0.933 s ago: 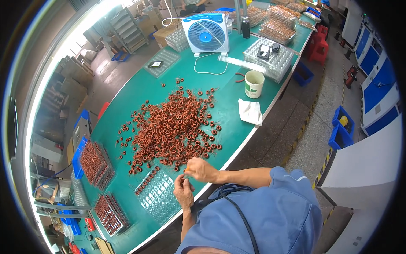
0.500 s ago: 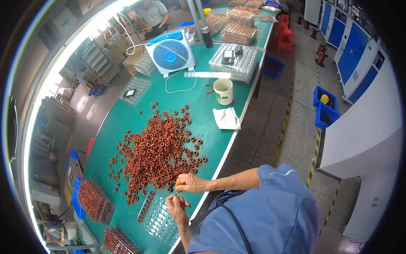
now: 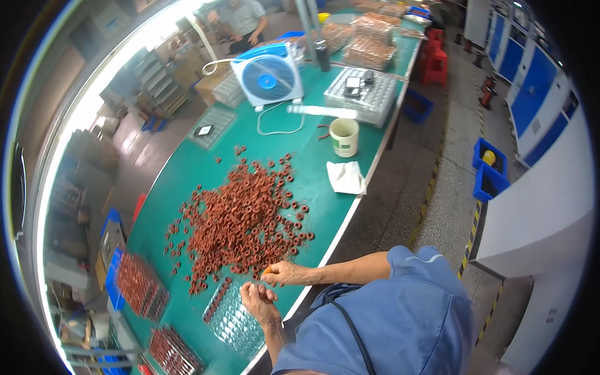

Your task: Sorting and placing small copper coils into a plastic blister tray.

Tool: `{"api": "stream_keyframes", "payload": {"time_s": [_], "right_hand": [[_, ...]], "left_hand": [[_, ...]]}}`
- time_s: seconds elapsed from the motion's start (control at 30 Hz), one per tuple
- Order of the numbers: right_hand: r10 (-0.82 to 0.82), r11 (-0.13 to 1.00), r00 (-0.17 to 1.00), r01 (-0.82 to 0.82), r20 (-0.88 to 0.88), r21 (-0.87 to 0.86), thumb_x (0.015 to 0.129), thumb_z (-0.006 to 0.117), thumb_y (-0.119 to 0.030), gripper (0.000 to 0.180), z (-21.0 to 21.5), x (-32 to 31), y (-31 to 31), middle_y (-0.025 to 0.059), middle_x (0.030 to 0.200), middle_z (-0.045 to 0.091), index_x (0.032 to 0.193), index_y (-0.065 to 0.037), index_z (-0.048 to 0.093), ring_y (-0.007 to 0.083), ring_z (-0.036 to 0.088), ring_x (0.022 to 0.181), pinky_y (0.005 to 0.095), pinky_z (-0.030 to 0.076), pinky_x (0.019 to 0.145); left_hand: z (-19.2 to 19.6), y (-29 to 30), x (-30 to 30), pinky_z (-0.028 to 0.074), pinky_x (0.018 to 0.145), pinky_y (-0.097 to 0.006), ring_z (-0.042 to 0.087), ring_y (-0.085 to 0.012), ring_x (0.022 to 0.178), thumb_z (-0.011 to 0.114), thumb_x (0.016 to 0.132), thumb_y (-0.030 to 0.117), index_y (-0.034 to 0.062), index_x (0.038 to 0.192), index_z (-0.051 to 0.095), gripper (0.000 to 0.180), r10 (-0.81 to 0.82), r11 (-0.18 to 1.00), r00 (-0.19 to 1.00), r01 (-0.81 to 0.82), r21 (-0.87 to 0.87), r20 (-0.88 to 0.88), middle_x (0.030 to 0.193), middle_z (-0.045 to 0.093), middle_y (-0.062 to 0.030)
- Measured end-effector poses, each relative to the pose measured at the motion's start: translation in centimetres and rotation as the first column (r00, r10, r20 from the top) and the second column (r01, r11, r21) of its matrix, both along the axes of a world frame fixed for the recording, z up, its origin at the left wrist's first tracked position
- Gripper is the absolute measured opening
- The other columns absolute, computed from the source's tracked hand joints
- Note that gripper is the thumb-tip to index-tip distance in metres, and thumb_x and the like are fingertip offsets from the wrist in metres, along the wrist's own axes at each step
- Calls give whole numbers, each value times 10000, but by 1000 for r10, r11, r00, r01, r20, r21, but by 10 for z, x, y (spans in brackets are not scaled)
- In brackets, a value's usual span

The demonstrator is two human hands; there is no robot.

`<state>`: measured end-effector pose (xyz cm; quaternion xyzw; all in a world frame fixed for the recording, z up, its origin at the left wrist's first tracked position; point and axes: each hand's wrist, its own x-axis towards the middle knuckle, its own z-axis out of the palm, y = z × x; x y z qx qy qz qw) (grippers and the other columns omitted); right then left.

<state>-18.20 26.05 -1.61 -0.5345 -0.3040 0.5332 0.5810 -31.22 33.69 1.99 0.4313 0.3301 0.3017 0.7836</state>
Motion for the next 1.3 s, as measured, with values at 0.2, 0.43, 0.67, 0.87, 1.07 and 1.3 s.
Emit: {"api": "stream_keyframes", "payload": {"time_s": [0.2, 0.43, 0.67, 0.87, 1.07, 1.3], "right_hand": [[-126, 992, 990, 124, 65, 34, 961, 561, -313, 321, 3, -7, 3, 3, 758, 638, 954, -18, 688, 92, 553, 713, 264, 464, 644], [-137, 989, 989, 133, 51, 71, 933, 571, -288, 309, 1, -9, 3, 17, 708, 634, 891, -7, 691, 101, 555, 638, 265, 470, 597], [-161, 987, 987, 161, -1, -26, 887, 632, -285, 294, 14, -1, -7, 37, 732, 648, 908, -1, 702, 93, 579, 644, 266, 467, 583], [-263, 960, 943, 235, 201, 155, 878, 661, -313, 375, 23, -1, -12, 30, 739, 639, 1017, 36, 651, 101, 586, 655, 263, 484, 609], [-2, 1000, 998, 0, -65, -30, 900, 650, -251, 252, 18, -1, -14, 2, 721, 610, 942, -2, 656, 72, 567, 611, 204, 474, 566], [-4, 999, 949, -10, -317, -45, 904, 650, -233, 227, 14, -2, -13, 11, 757, 624, 978, -18, 659, 67, 570, 636, 189, 451, 555]], "left_hand": [[-7, -4, 1, 441, 497, -254, 516, -141, 569, 506, 978, 142, 57, 1112, 453, 167, -98, 992, 994, 94, 79, 46, 756, 523, -41], [-6, -2, -8, 450, 508, -240, 531, -113, 562, 489, 954, 76, -14, 1096, 456, 171, -111, 894, 958, 212, 395, -263, 779, 541, -63], [-16, -3, -13, 471, 502, -251, 538, -121, 534, 501, 935, 52, -9, 1086, 485, 164, -149, 939, 974, 193, 283, -169, 737, 548, -64], [-23, 9, -34, 481, 418, -324, 557, -212, 502, 538, 965, 225, -24, 1074, 497, 275, -319, 936, 944, 327, -131, 79, 716, 531, -92], [-24, -2, -35, 486, 491, -290, 570, -183, 550, 511, 984, 263, -38, 1115, 492, 328, -358, 920, 933, 360, -154, 40, 714, 548, -85], [-10, -8, -34, 484, 517, -263, 557, -145, 559, 475, 998, 199, -24, 1145, 478, 268, -352, 874, 920, 389, 291, -171, 719, 553, -80]]}}
